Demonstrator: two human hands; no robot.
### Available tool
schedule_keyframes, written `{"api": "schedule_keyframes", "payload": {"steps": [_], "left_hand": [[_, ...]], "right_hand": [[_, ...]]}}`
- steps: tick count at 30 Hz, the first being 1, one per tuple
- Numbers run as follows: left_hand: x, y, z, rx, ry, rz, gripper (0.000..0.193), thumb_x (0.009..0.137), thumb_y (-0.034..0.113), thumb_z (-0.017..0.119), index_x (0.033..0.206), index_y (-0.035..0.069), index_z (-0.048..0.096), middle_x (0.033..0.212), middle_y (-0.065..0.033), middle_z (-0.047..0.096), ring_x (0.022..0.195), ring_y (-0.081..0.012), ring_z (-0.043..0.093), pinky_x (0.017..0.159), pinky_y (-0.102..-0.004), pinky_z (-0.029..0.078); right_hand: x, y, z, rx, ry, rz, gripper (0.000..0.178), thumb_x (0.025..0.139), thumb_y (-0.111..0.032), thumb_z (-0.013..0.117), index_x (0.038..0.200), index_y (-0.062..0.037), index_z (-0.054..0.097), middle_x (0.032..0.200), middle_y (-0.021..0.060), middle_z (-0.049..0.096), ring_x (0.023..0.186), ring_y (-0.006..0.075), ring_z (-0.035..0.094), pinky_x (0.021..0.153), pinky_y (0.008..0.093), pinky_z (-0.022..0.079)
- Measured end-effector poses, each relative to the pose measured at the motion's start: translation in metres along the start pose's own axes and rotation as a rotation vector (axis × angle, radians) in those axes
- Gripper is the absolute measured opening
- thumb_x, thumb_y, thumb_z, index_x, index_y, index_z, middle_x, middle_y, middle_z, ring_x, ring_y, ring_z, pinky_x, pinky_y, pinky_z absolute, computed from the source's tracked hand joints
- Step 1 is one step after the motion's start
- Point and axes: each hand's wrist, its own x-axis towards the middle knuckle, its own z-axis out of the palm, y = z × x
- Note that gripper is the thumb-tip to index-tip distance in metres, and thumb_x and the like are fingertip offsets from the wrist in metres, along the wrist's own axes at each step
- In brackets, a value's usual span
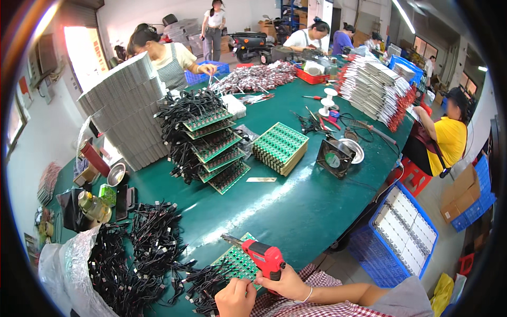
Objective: The person solders USB cables onto a circuit board using a soldering iron, attaching the wires one by one.
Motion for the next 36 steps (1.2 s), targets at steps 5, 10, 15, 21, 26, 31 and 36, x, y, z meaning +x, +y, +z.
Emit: {"api": "schedule_keyframes", "payload": {"steps": [5,10,15,21,26,31,36], "left_hand": [[-0.002,-0.001,0.003,-0.018,0.023,0.006,0.008,0.076,0.002,0.063,0.078,0.006,0.057,0.073,-0.0115,0.058,0.06,-0.0301,0.059,0.053,-0.0366,0.047],[-0.003,0.001,0.003,-0.017,0.03,-0.005,0.008,0.076,0.002,0.063,0.077,0.006,0.056,0.073,-0.0116,0.058,0.059,-0.0297,0.059,0.052,-0.0365,0.047],[-0.001,0.004,0.001,-0.022,0.044,0.004,0.008,0.076,0.003,0.064,0.077,0.006,0.056,0.073,-0.0109,0.058,0.059,-0.029,0.058,0.051,-0.0366,0.047],[-0.002,0.002,0.004,0.0,0.052,0.005,0.009,0.077,0.004,0.064,0.077,0.006,0.056,0.071,-0.01,0.057,0.057,-0.0285,0.057,0.05,-0.0363,0.046],[-0.003,0.002,0.005,-0.024,0.073,-0.012,0.01,0.077,0.005,0.065,0.077,0.006,0.055,0.07,-0.0099,0.056,0.056,-0.0283,0.057,0.049,-0.0363,0.045],[-0.002,0.002,0.005,-0.019,0.064,-0.022,0.011,0.077,0.006,0.066,0.076,0.007,0.055,0.069,-0.01,0.056,0.056,-0.0282,0.057,0.049,-0.0366,0.045],[0.005,0.004,-0.001,-0.047,0.042,-0.034,0.01,0.077,0.005,0.065,0.077,0.007,0.055,0.069,-0.0099,0.056,0.056,-0.0282,0.057,0.05,-0.0365,0.046]], "right_hand": [[-0.001,-0.005,0.001,-0.01,-0.005,-0.016,0.03,0.081,-0.015,0.072,0.102,-0.0035,0.055,0.084,0.0009,0.063,0.08,0.0086,0.059,0.074,0.0272,0.048],[-0.001,-0.003,0.001,0.011,0.003,-0.025,0.029,0.08,-0.014,0.072,0.101,-0.0036,0.054,0.083,0.0005,0.062,0.078,0.0085,0.058,0.074,0.0268,0.048],[-0.002,-0.007,0.002,0.0,-0.003,0.01,0.029,0.08,-0.013,0.072,0.1,-0.0034,0.054,0.083,0.0003,0.062,0.078,0.0087,0.057,0.073,0.0267,0.047],[-0.001,-0.015,0.003,-0.014,-0.031,0.035,0.027,0.08,-0.011,0.071,0.099,-0.0038,0.054,0.085,0.0006,0.062,0.079,0.009,0.057,0.074,0.0269,0.047],[-0.002,-0.011,0.006,0.036,-0.027,0.019,0.027,0.08,-0.012,0.072,0.099,-0.0038,0.054,0.085,0.0006,0.062,0.079,0.0091,0.058,0.074,0.0273,0.048],[-0.002,-0.015,0.004,0.007,-0.025,0.03,0.026,0.08,-0.013,0.072,0.098,-0.0046,0.055,0.085,0.0003,0.061,0.078,0.0091,0.058,0.073,0.0265,0.047],[0.002,-0.011,-0.002,0.029,-0.015,-0.003,0.024,0.081,-0.014,0.072,0.097,-0.0048,0.057,0.084,-0.0003,0.061,0.078,0.0083,0.057,0.072,0.0257,0.047]]}}
